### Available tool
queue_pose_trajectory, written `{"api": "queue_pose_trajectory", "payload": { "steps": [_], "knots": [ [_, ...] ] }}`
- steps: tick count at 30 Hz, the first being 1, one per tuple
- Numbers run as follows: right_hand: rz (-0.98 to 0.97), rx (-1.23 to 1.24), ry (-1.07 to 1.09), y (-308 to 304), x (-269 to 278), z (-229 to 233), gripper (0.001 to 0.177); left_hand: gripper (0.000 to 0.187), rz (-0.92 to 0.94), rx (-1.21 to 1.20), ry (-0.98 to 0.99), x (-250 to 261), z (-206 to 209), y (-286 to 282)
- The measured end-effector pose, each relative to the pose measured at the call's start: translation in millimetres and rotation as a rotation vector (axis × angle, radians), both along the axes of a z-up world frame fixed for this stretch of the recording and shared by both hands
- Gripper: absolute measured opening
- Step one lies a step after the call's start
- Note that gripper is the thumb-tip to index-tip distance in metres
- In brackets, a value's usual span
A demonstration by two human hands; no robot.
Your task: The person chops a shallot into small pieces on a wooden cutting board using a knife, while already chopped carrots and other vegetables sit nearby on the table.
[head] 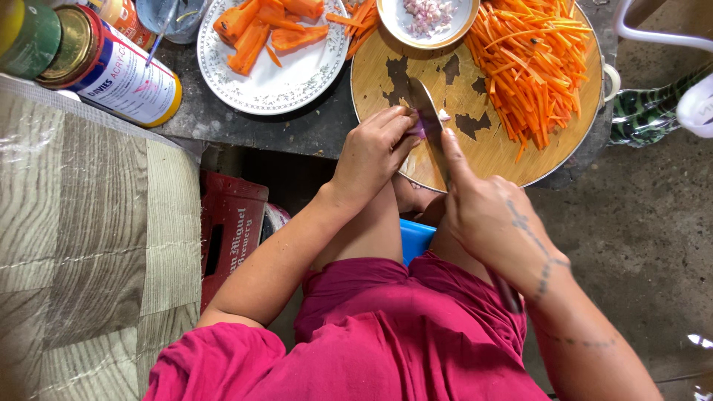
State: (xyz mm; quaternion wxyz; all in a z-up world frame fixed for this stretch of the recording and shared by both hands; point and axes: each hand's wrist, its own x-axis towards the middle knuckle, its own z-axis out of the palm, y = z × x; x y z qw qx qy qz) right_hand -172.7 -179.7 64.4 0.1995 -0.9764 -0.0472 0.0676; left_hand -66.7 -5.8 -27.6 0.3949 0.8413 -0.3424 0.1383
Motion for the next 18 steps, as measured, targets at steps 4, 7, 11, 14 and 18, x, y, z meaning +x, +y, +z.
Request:
{"api": "queue_pose_trajectory", "payload": {
  "steps": [4, 7, 11, 14, 18],
  "knots": [
    [0.000, -0.101, -0.099, 11.3, 18.0, -32.0, 0.075, 0.022, 0.010, -0.005, -0.002, -1.8, 0.6, 2.4],
    [0.039, -0.120, -0.193, 7.0, 19.7, -48.8, 0.076, 0.022, 0.016, -0.015, -0.008, -4.6, -1.4, 0.0],
    [0.036, -0.130, -0.184, 2.6, 21.4, -55.6, 0.073, 0.023, 0.027, -0.018, -0.110, -2.8, -6.1, 0.1],
    [0.060, -0.174, -0.218, 2.7, 31.1, -56.7, 0.074, 0.022, 0.013, -0.027, -0.108, -1.1, -7.2, 0.0],
    [0.088, -0.116, -0.306, 5.5, 40.9, -47.8, 0.075, 0.019, -0.002, -0.029, -0.049, -3.5, -1.7, 0.9]
  ]
}}
